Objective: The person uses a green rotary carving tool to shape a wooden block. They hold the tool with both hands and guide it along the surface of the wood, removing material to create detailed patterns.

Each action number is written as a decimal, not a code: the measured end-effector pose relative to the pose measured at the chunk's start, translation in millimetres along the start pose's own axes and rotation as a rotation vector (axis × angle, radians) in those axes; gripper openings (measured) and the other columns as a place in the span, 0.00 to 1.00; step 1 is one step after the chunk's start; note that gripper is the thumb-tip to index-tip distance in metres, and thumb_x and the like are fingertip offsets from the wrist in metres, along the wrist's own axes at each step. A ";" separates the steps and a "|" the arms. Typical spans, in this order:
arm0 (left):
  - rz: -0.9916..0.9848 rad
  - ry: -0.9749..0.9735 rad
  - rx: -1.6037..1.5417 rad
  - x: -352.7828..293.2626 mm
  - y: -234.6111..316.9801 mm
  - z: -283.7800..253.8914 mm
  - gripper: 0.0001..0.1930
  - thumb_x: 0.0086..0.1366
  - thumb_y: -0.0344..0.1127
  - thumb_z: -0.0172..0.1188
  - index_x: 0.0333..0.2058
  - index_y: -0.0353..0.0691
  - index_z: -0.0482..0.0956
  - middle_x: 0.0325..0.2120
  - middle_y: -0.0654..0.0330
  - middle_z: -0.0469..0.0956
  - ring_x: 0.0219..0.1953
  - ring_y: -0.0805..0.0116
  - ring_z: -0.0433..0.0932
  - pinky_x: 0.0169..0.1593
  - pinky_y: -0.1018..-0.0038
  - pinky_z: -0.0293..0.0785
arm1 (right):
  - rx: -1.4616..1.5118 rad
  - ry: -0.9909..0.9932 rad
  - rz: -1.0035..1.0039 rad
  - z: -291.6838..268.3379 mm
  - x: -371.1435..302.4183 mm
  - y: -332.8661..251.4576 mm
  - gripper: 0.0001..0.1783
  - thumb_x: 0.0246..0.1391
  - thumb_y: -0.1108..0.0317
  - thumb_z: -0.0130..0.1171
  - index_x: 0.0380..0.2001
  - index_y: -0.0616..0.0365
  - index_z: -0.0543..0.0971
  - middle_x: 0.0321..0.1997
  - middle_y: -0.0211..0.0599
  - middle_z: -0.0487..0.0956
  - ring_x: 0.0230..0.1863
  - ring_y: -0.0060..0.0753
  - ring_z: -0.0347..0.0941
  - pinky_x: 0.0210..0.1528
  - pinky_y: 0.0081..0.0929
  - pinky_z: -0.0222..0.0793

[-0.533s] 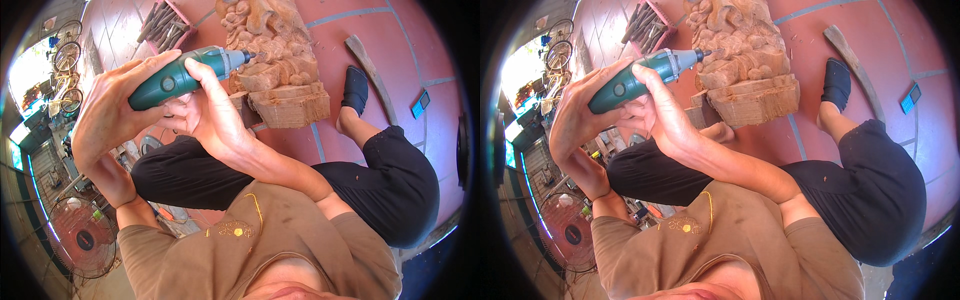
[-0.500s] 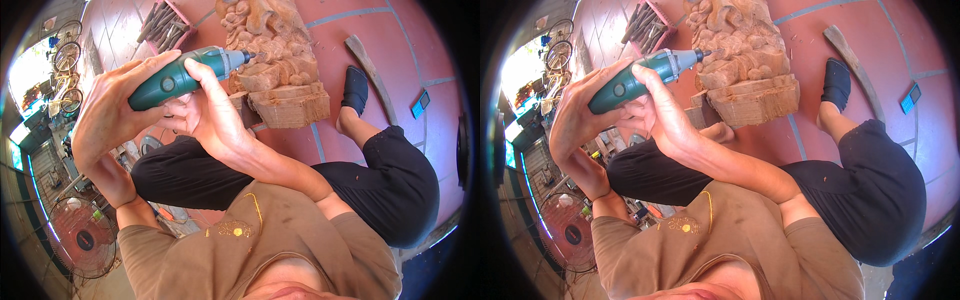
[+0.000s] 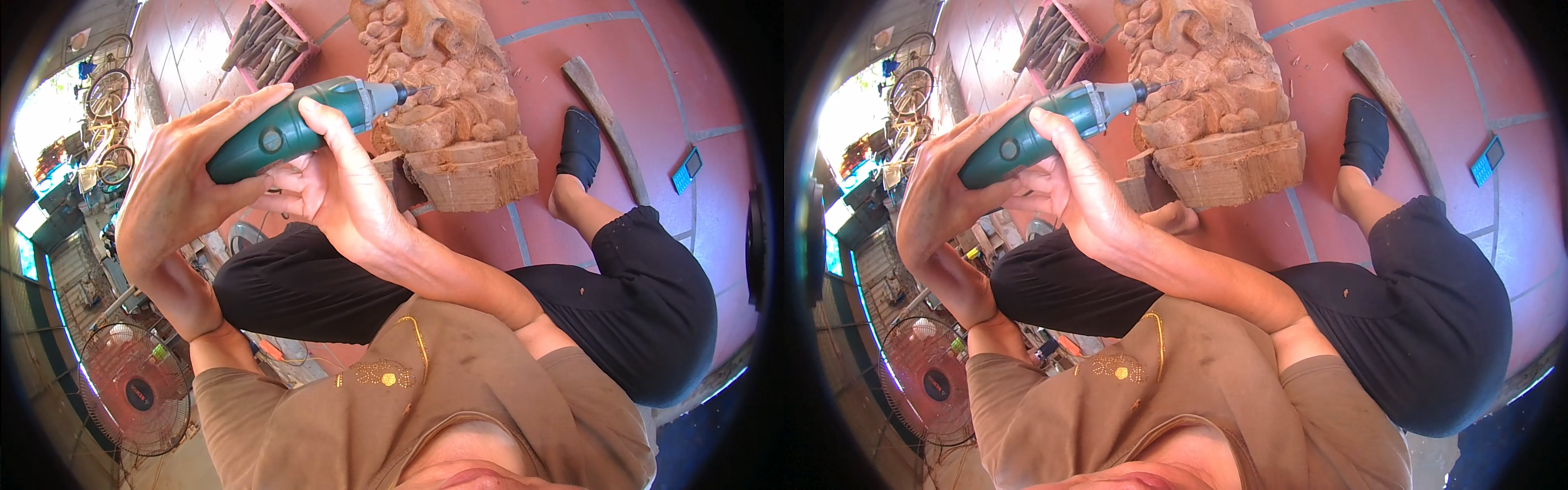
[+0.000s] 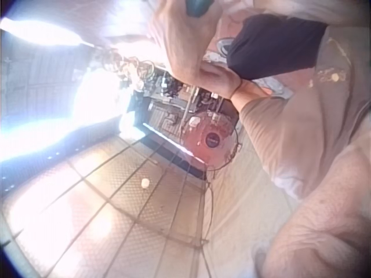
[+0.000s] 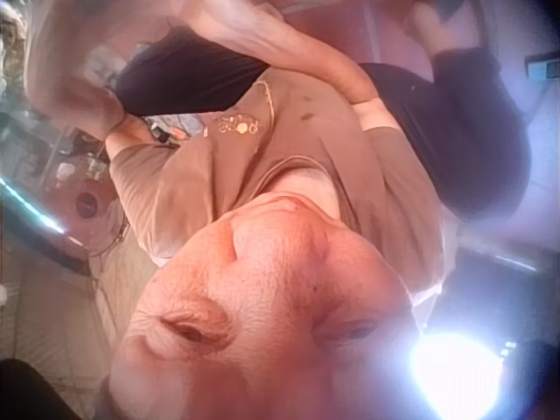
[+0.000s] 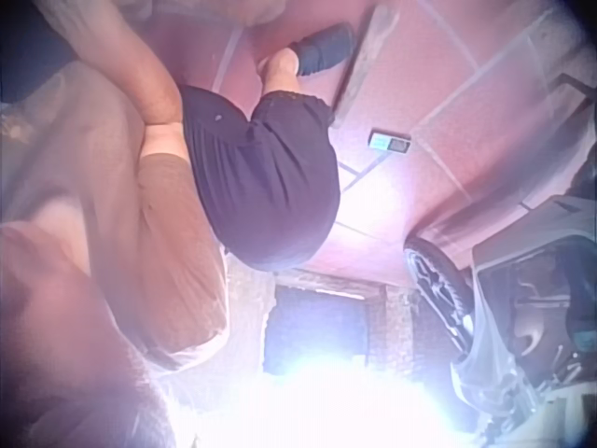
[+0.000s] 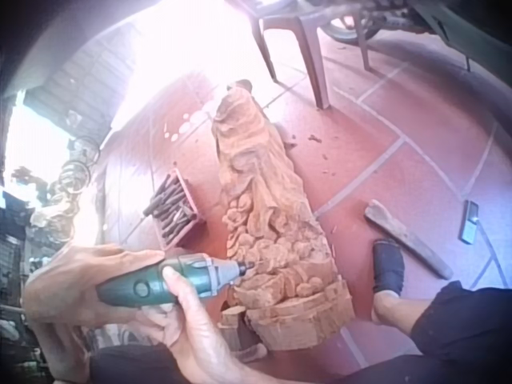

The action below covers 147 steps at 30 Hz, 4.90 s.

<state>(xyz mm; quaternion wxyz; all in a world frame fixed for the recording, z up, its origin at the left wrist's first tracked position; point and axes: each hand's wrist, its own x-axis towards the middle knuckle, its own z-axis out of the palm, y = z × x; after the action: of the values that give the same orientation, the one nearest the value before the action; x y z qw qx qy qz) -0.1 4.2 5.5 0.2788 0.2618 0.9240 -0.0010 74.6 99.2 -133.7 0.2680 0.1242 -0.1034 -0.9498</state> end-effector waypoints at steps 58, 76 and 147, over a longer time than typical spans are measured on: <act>0.078 0.141 0.004 -3.4 -5.4 11.4 0.35 0.45 0.29 0.63 0.58 0.42 0.72 0.31 0.52 0.77 0.33 0.51 0.77 0.39 0.64 0.73 | -0.054 -0.036 -0.041 -8.2 7.9 0.5 0.23 0.62 0.45 0.53 0.50 0.50 0.72 0.44 0.30 0.80 0.45 0.33 0.79 0.50 0.41 0.75; 0.013 0.224 0.185 -44.6 7.2 28.0 0.38 0.45 0.32 0.64 0.61 0.43 0.70 0.35 0.57 0.78 0.39 0.60 0.76 0.47 0.68 0.63 | -0.158 -0.025 0.010 -12.4 -3.1 22.8 0.25 0.60 0.44 0.55 0.50 0.52 0.72 0.45 0.31 0.80 0.45 0.30 0.79 0.47 0.35 0.75; 0.044 0.094 0.104 -5.0 32.1 12.5 0.35 0.48 0.29 0.65 0.59 0.48 0.72 0.27 0.56 0.73 0.29 0.53 0.77 0.35 0.62 0.73 | 0.024 -0.030 -0.098 -9.0 -16.2 -1.5 0.23 0.63 0.44 0.51 0.50 0.49 0.69 0.46 0.29 0.78 0.48 0.28 0.77 0.52 0.35 0.72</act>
<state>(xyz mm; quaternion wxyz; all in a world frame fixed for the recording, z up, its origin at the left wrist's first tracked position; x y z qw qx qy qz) 25.4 27.6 2.1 0.2209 0.2956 0.9289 -0.0304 89.8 107.9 -139.7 0.2182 0.1180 -0.1124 -0.9622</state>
